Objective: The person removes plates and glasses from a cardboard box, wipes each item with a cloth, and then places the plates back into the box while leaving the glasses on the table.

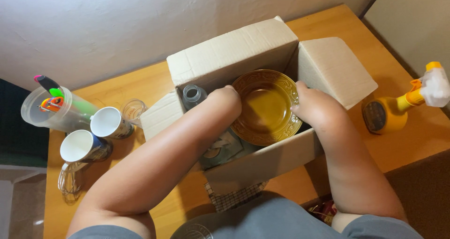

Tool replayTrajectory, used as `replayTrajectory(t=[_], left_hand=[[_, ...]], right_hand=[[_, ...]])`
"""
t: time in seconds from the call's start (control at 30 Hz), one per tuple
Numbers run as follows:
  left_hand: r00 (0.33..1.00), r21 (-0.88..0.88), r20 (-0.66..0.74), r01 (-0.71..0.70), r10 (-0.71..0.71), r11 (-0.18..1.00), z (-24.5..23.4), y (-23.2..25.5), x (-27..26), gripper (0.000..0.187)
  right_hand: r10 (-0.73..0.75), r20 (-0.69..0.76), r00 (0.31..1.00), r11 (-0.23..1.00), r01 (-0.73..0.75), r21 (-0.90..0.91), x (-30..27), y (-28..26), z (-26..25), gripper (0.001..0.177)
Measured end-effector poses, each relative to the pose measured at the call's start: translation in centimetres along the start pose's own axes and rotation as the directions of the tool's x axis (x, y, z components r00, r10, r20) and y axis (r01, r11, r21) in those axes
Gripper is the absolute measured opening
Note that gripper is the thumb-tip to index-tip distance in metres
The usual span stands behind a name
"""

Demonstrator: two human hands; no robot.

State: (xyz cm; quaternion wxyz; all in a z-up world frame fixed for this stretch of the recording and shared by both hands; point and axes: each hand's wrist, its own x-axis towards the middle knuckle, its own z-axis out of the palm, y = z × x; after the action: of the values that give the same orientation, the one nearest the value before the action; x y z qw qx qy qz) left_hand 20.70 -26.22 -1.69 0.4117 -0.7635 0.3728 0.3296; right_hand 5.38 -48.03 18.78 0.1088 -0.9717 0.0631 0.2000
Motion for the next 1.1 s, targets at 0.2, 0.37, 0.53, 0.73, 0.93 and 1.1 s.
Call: replayTrajectory(t=[0.2,0.37,0.53,0.73,0.93,1.1], left_hand=[[0.998,-0.512,-0.017,0.048,-0.066,0.858,-2.4,0.3,-7.0,0.028],[0.992,-0.836,0.003,0.072,-0.127,0.545,-4.1,-0.2,-11.8,0.022],[0.987,-0.974,0.049,0.082,-0.156,0.212,-4.5,-0.6,-13.0,0.022],[0.970,-0.967,-0.104,-0.047,-0.220,0.250,-4.8,-0.9,-13.0,0.021],[0.983,-0.997,0.024,0.036,-0.181,0.065,-3.5,-0.4,-6.2,0.054],[0.975,-0.976,0.198,0.206,0.101,-0.071,-1.7,-1.3,-1.6,0.066]], right_hand=[[0.005,-0.006,1.000,1.000,-0.005,-0.005,-0.1,-0.1,0.0,0.043],[0.004,-0.005,1.000,1.000,-0.004,-0.021,0.2,0.3,0.2,0.051],[0.028,0.087,0.996,0.998,-0.033,0.051,-0.5,-0.4,-0.8,0.076],[0.099,0.004,0.995,0.991,-0.099,0.093,0.1,0.2,-0.1,0.053],[0.088,-0.083,0.993,0.995,-0.083,0.056,-1.2,-0.4,-0.7,0.049],[0.022,0.008,1.000,0.999,-0.022,0.042,-1.4,-0.5,-1.1,0.065]])
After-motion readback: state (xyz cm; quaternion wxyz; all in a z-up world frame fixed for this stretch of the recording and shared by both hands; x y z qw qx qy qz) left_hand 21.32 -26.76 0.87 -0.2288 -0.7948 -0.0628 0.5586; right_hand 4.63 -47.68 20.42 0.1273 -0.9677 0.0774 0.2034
